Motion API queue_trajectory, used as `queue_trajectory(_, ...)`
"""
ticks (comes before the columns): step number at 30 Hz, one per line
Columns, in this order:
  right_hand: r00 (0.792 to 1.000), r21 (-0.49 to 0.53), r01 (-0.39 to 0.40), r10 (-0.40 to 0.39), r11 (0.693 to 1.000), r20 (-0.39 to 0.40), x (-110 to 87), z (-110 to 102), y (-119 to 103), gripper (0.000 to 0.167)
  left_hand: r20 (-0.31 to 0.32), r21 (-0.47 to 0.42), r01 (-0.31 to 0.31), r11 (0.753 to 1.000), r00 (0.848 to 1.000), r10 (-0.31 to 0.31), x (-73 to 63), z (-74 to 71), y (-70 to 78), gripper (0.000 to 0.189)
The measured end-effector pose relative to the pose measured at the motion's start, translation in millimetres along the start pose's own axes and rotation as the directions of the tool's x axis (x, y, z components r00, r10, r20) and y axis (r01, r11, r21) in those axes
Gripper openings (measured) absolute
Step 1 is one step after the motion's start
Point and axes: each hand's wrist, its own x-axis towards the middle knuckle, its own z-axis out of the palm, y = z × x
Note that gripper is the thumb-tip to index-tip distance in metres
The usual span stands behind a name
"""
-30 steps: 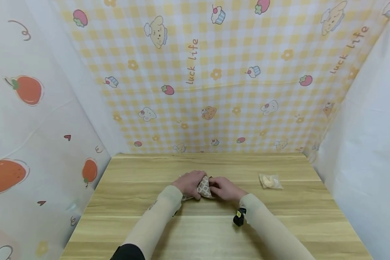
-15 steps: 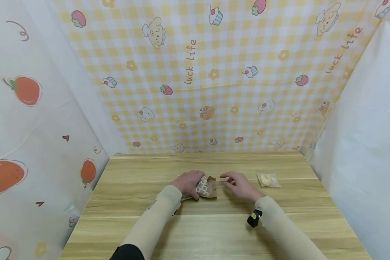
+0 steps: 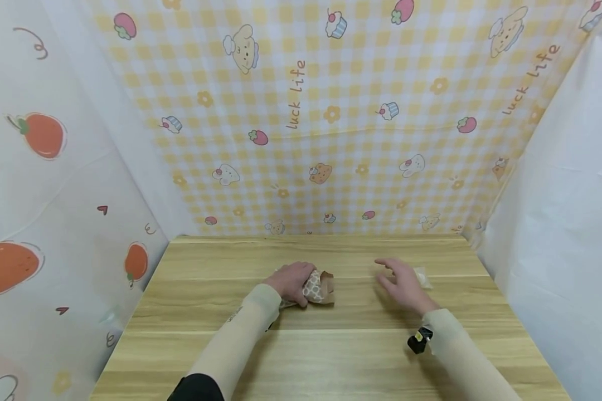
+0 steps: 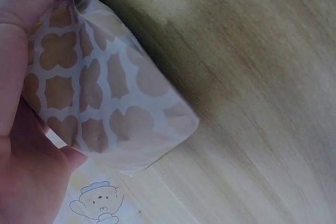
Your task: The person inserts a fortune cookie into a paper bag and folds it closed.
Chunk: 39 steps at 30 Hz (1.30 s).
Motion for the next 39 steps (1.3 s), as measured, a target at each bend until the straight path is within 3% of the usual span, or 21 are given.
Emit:
queue_trajectory(6,0.998,-0.12,-0.058,0.058,0.991,-0.009,-7.3,-22,22,0.039,0.003,0.001,0.016,1.0,1.0,-0.016,2.5,1.3,-1.6,0.084)
queue_trajectory(13,0.999,-0.23,-0.029,0.037,0.973,0.03,-19.0,-38,45,0.046,0.003,-0.009,0.021,1.0,1.0,-0.021,1.6,0.7,-4.2,0.085)
queue_trajectory(21,0.994,-0.208,-0.048,0.068,0.977,0.09,-27.2,-40,52,0.046,0.01,-0.007,0.023,1.0,1.0,-0.023,1.1,0.3,-4.1,0.085)
queue_trajectory(28,0.995,-0.186,-0.046,0.061,0.981,0.076,-26.2,-40,54,0.048,0.014,-0.015,0.035,0.999,0.999,-0.035,1.6,3.7,-3.1,0.087)
queue_trajectory(39,0.994,-0.173,-0.039,0.057,0.984,0.095,-23.7,-42,40,0.056,0.011,-0.02,0.035,0.999,0.999,-0.035,1.5,4.8,-1.0,0.088)
